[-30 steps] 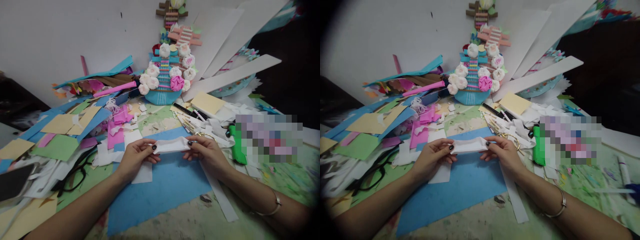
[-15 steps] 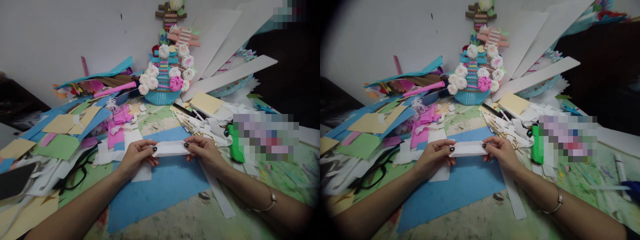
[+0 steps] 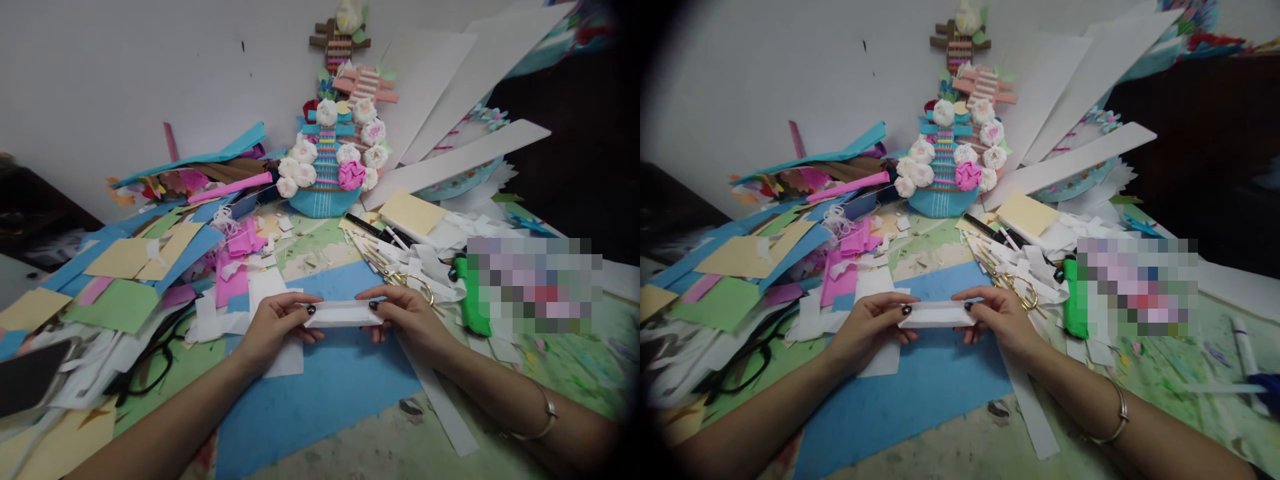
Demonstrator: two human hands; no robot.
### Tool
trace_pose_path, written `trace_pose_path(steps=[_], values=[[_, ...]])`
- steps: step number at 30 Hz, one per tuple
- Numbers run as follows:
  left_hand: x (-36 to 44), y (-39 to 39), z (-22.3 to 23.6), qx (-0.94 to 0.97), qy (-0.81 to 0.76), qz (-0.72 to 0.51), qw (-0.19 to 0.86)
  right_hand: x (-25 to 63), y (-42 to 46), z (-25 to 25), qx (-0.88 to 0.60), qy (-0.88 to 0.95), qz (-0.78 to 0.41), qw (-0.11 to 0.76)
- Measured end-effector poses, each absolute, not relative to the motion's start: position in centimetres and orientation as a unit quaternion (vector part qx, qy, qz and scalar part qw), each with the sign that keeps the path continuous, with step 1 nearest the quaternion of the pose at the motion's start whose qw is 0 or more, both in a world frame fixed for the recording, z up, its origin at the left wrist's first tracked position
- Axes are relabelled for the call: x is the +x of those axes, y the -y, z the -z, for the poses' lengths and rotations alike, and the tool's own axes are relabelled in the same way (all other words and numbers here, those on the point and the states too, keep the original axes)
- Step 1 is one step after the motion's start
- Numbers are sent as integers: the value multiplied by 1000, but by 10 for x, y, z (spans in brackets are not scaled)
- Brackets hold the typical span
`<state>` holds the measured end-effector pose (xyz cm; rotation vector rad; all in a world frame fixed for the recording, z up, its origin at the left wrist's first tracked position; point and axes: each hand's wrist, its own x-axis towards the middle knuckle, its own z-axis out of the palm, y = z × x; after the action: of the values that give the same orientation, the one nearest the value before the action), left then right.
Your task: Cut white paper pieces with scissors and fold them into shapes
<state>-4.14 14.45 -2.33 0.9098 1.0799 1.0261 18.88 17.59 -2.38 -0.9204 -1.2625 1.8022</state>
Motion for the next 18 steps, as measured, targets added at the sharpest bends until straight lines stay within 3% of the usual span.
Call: trace_pose_path(steps=[10, 18], values=[[-43, -142, 17, 375, -411, -482, 676, 187, -176, 23, -347, 471, -721, 372], [-38, -143, 23, 444, -487, -459, 596, 182, -172, 18, -402, 508, -653, 393]])
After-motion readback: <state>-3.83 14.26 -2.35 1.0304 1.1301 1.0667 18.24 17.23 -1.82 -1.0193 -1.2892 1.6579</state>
